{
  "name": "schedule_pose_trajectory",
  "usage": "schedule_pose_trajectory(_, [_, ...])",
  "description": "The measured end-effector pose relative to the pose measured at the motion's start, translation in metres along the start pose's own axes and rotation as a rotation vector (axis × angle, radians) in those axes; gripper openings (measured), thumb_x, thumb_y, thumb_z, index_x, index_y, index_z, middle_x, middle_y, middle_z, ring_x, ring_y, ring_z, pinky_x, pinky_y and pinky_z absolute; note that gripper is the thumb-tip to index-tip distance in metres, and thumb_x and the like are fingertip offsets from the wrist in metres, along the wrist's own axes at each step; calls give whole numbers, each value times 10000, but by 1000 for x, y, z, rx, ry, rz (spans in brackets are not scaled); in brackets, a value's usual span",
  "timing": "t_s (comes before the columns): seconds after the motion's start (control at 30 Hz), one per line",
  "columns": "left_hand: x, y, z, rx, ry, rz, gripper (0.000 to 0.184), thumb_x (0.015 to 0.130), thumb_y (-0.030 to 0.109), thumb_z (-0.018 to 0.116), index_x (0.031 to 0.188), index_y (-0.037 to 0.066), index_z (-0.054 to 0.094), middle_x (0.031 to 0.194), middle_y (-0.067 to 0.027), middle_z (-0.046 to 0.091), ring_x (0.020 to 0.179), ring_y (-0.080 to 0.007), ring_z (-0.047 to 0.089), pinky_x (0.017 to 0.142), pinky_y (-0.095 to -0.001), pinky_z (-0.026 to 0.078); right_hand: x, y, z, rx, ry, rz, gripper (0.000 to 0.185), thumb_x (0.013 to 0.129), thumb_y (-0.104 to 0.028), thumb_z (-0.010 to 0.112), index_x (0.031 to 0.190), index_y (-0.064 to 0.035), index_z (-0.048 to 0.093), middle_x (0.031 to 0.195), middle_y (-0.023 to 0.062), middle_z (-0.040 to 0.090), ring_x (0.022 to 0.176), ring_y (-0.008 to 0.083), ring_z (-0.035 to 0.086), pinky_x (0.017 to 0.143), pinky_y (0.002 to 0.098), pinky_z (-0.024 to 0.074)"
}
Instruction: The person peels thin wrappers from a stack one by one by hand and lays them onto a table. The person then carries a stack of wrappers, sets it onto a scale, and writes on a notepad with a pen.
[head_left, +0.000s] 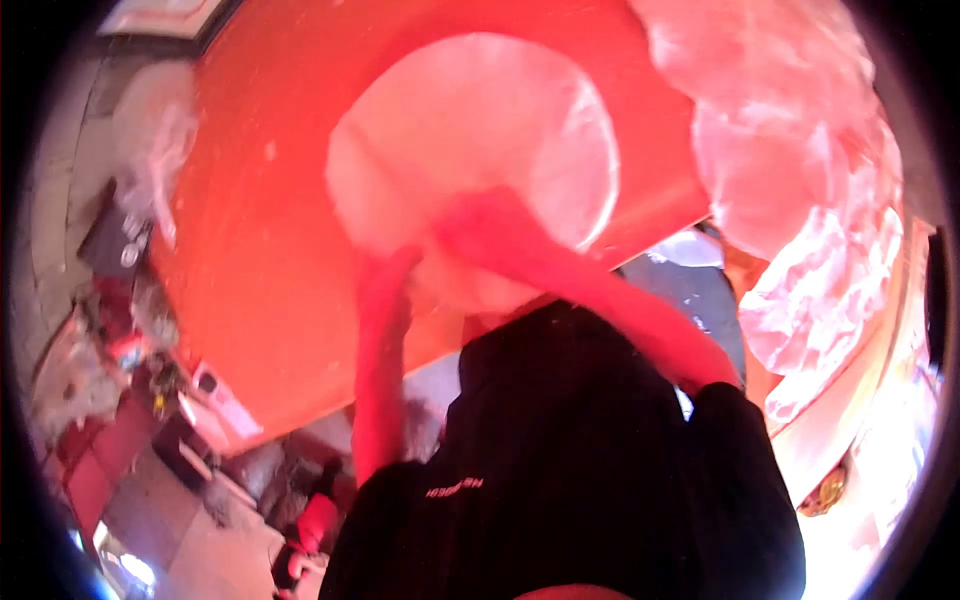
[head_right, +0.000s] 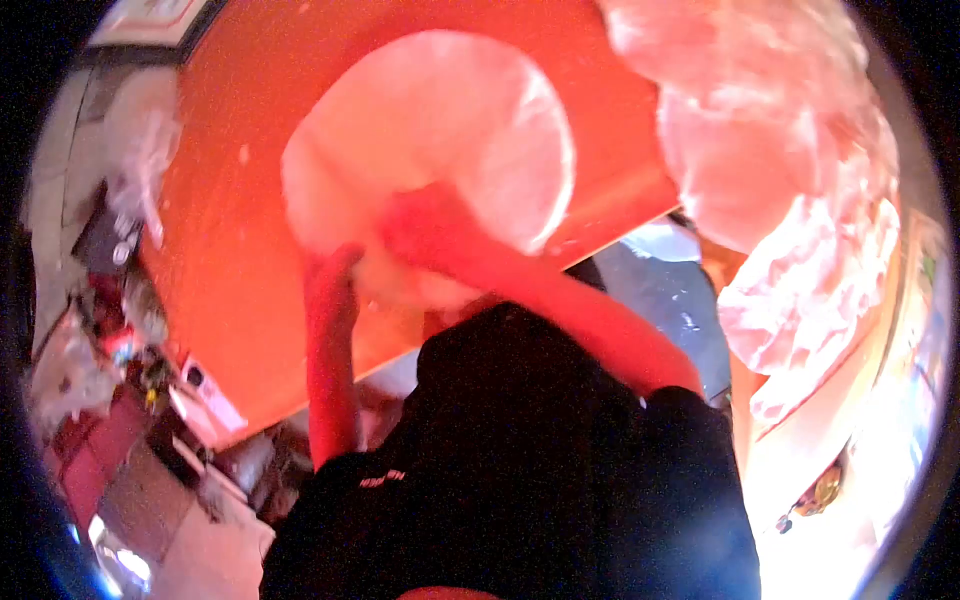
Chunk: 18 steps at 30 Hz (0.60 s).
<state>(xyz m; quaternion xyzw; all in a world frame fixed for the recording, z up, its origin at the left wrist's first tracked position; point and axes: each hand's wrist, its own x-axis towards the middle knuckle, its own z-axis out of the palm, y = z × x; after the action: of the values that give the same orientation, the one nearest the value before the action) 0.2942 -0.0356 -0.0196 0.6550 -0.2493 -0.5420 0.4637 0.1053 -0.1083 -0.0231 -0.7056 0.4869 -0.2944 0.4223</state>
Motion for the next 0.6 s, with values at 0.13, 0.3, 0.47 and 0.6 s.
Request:
schedule_pose_trajectory(0.13, [-13,-6,-6,-357,96,-50,433,736,42,612,1152,-21,513,1077,-80,593,988,-212,594,858,-338,490,27,8,-66,311,-233,295,172,795,-189,664,865,-32,671,715,61,633,647,120,578,580,290,467])
schedule_pose_trajectory(0.3, [10,-76,-48,-462,-41,-130,385,728,42,567,1101,-44,534,985,-100,603,851,-203,617,685,-334,536,45,1,-240,1094,-91,265,190,876,-149,586,988,-5,640,782,39,631,645,131,592,594,243,496])
schedule_pose_trajectory(0.47, [12,-68,-38,-544,-69,-219,391,708,30,561,1096,-15,542,953,-93,597,854,-215,613,660,-329,532,83,-39,-357,525,532,247,151,878,-149,564,858,-24,647,727,44,620,599,146,585,531,239,485])
schedule_pose_trajectory(0.6, [14,-70,-41,-518,-80,-234,391,712,36,571,1100,-5,546,980,-80,591,878,-217,607,696,-324,528,174,-8,-408,840,-3,-130,103,859,-87,547,823,-33,628,721,64,623,629,123,592,521,255,481])
